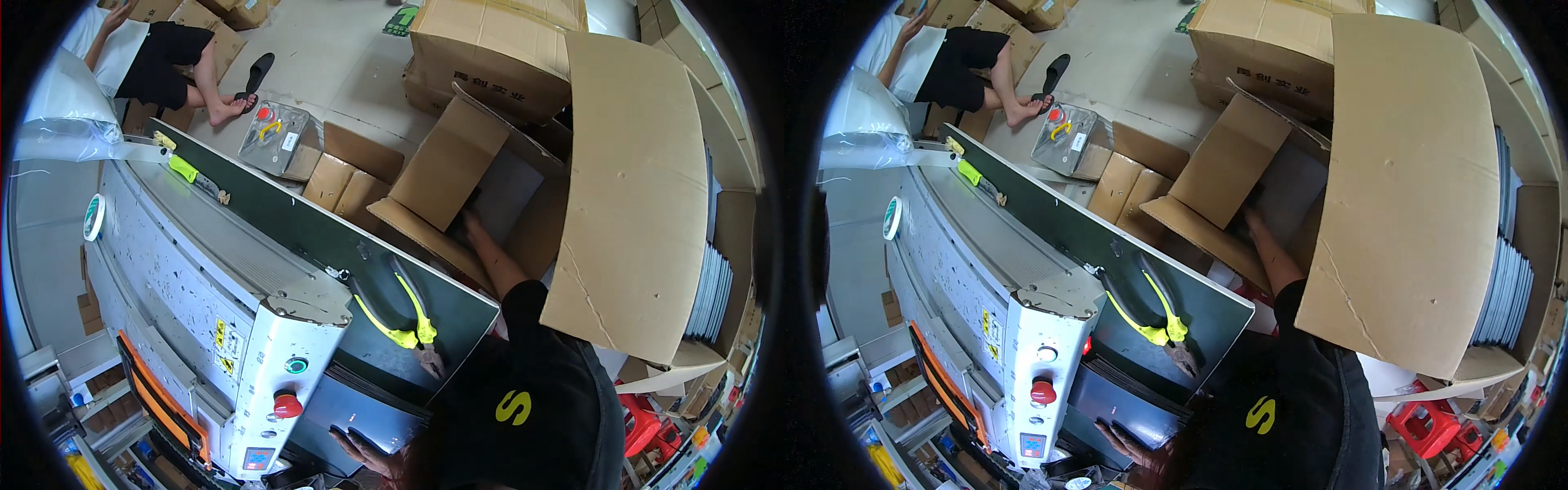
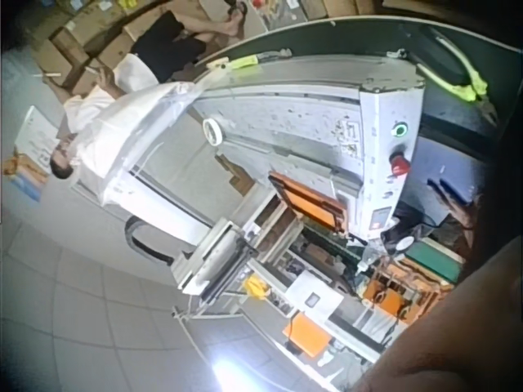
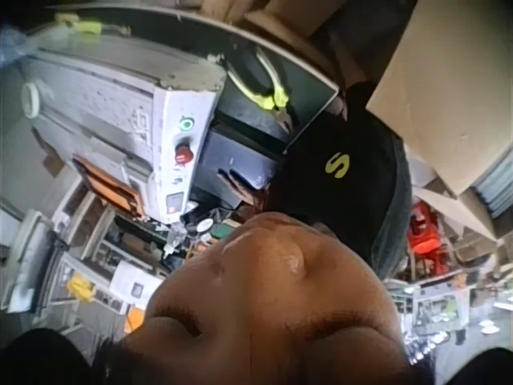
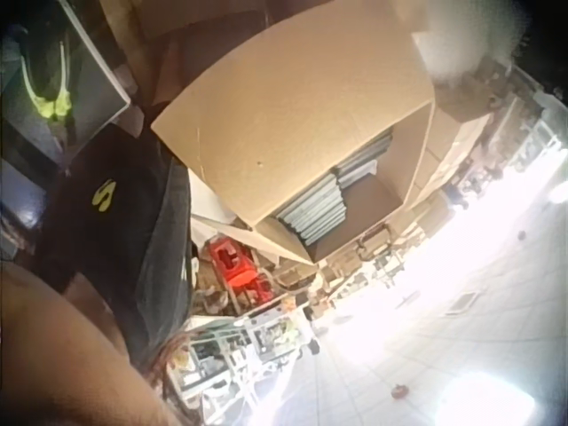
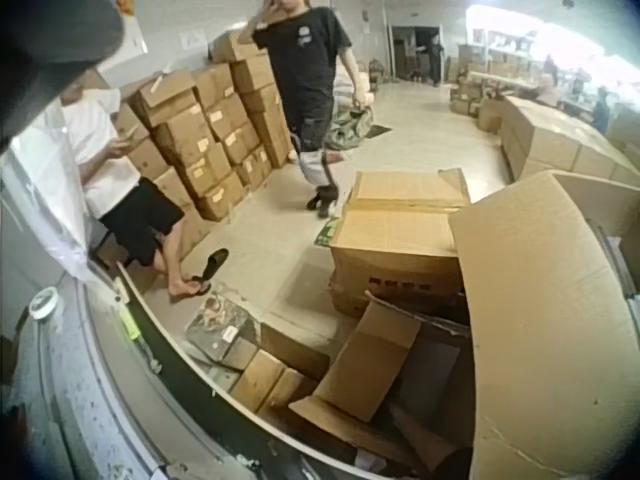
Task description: The person assembles electronic devices by picking up black rectangular units and frames from a workbench and cardboard boxes. They place the units into a pressing machine, operate the machine to secure the frames, and then stack the finished units. The person handles the items one at a time, moving between the workbench and the machine repeatedly.
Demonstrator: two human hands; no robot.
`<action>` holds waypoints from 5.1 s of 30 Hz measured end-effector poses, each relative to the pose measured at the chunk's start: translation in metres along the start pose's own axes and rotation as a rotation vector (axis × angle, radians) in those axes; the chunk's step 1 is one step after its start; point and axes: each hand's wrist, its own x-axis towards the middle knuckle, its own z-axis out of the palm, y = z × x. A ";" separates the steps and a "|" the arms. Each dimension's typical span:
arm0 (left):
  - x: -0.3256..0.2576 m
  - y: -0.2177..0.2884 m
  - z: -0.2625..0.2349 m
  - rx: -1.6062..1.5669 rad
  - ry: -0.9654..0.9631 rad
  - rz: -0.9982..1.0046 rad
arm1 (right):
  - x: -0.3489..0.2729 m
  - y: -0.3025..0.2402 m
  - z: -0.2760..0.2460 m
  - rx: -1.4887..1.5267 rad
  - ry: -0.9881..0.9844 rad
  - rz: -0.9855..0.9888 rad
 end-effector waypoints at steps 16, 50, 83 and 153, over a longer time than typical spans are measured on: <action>0.006 0.005 -0.006 -0.069 -0.013 0.023 | -0.103 -0.050 -0.119 -0.584 0.369 -0.432; -0.035 0.039 -0.044 -0.891 0.420 0.092 | -0.250 -0.278 -0.157 1.663 -1.027 -0.145; -0.138 -0.035 -0.036 -2.824 0.322 -0.171 | -0.538 -0.212 -0.208 -0.243 -1.926 -1.764; 0.013 0.042 -0.025 -1.113 0.308 -0.385 | -0.465 -0.245 -0.175 -0.416 -0.740 -0.983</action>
